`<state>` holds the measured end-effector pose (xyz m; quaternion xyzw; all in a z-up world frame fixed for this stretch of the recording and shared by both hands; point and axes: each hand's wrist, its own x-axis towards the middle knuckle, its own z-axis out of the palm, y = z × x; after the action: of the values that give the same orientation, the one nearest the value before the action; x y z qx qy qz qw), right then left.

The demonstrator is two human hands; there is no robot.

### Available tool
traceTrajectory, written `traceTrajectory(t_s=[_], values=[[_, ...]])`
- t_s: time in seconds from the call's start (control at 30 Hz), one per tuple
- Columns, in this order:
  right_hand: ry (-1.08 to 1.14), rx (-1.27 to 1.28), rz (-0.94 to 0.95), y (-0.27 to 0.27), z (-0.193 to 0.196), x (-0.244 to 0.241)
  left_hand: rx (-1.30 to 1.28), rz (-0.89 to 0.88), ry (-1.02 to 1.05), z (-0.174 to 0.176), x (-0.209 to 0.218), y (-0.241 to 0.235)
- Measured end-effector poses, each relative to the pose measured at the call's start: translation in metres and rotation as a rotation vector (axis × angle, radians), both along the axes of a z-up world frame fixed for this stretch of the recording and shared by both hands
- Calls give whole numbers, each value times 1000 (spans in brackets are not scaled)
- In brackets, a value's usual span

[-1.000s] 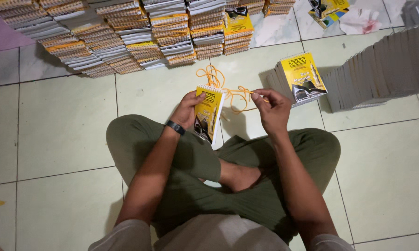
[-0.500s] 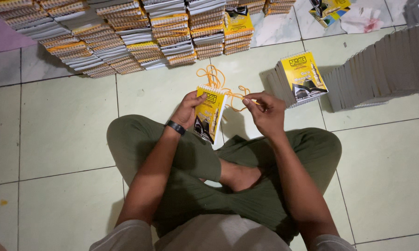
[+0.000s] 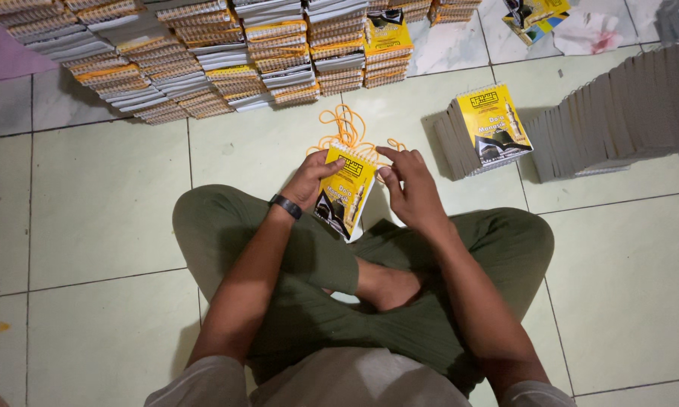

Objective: The person sits on the floor and ties a stack of yellow-covered books with an orange string. They wrap the string around the books, tie a knot, and then place the finished bundle onto a larger pile of similar books.

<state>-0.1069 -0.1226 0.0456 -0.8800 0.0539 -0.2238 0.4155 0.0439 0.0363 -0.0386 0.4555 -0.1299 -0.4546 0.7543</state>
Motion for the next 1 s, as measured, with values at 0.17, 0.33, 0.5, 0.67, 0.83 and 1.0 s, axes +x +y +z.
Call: traceTrajectory(t_s=[0.17, 0.33, 0.5, 0.67, 0.83, 1.0], values=[[120, -16, 72, 7, -4, 0, 10, -21, -11, -3, 1, -2], [212, -76, 106, 14, -5, 3, 15, -31, -67, -4, -1, -1], [196, -51, 120, 18, -11, 4, 16, -67, -142, -1, -4, 1], [326, 32, 77, 18, -11, 9, 80, -59, -151, 21, -12, 0], [383, 163, -19, 14, -37, 10, 201, -72, -358, 16, -2, -8], [322, 279, -54, -2, -83, 19, 205, 179, -311, 9, 3, -12]])
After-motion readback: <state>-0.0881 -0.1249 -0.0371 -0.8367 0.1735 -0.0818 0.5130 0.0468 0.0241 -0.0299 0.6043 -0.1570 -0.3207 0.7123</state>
